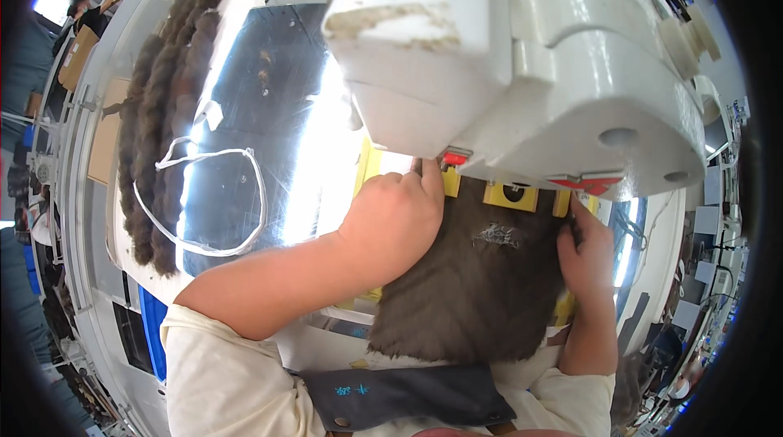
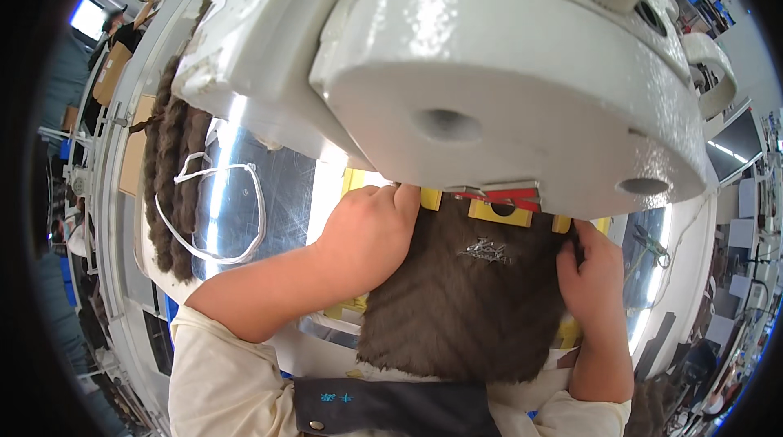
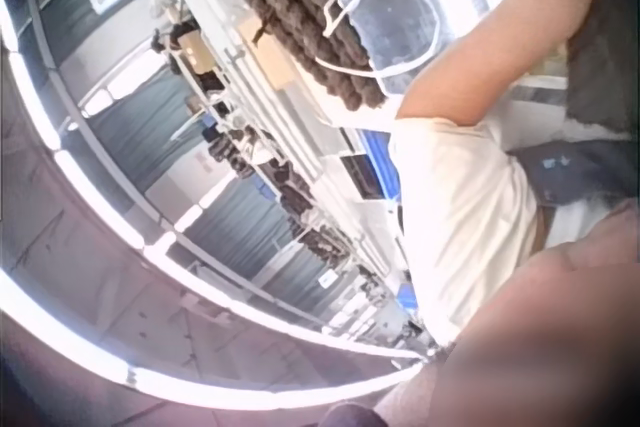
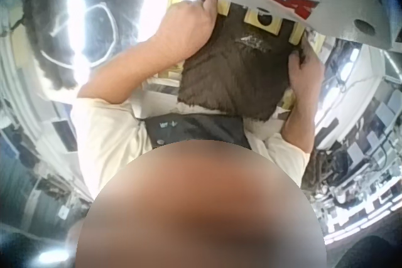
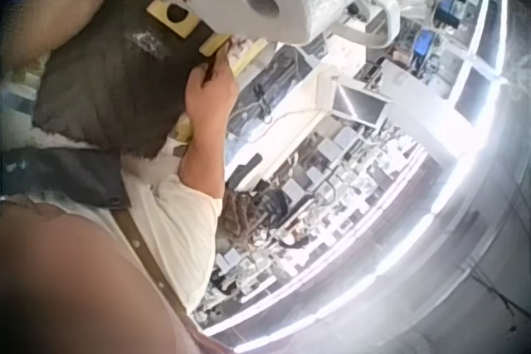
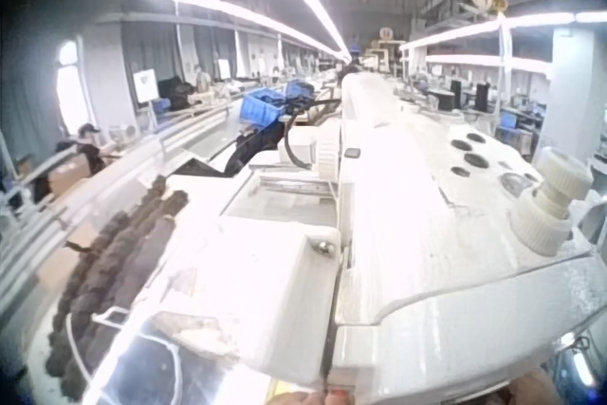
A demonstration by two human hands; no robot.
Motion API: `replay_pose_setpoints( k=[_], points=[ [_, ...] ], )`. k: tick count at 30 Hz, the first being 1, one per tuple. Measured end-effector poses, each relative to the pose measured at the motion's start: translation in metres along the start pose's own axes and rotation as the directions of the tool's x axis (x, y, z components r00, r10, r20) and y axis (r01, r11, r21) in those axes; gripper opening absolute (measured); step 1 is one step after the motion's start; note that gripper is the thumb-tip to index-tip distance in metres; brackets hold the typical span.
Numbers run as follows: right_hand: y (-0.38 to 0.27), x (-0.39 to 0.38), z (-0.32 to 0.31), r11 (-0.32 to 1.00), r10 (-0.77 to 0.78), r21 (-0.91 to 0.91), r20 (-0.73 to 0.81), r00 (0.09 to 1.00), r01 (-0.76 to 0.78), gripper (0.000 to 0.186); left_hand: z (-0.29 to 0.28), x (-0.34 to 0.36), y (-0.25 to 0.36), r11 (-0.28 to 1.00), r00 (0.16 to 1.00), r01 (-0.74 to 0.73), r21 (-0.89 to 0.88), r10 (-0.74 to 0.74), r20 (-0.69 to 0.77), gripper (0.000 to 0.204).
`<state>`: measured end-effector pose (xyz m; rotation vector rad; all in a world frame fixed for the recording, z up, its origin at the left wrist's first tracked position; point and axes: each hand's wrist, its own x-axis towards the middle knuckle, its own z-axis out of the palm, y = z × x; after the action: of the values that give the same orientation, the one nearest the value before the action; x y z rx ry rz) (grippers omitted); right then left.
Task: Sewing pieces of fur fabric together using an industrial sewing machine.
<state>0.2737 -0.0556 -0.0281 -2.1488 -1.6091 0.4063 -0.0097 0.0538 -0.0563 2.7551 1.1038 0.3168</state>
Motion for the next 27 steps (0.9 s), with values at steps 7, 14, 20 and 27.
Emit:
replay_pose_setpoints(
  k=[7, 14, 20, 27],
  points=[
    [0.002, -0.001, 0.001, 1.000, -0.002, -0.010, -0.001, 1.000, 0.002, 0.041, 0.004, 0.005, -0.005, 0.996, 0.995, -0.084, 0.031, 0.085, -0.042, 0.044],
    [-0.001, -0.001, -0.001, 1.000, -0.007, 0.004, 0.014, 1.000, 0.007, 0.053, -0.002, 0.005, -0.003, 0.986, 0.996, -0.086, 0.142, 0.085, 0.014, 0.046],
    [0.015, 0.001, 0.008, 0.991, -0.116, 0.057, -0.032, 0.993, 0.117, 0.052, -0.002, 0.001, 0.000, 0.987, 0.998, -0.030, 0.159, 0.022, 0.057, 0.055],
    [0.003, 0.000, 0.001, 0.997, -0.066, -0.032, -0.019, 0.998, 0.065, 0.054, -0.033, -0.005, -0.022, 0.988, 0.969, 0.151, 0.026, -0.142, -0.200, 0.027]
  ],
)
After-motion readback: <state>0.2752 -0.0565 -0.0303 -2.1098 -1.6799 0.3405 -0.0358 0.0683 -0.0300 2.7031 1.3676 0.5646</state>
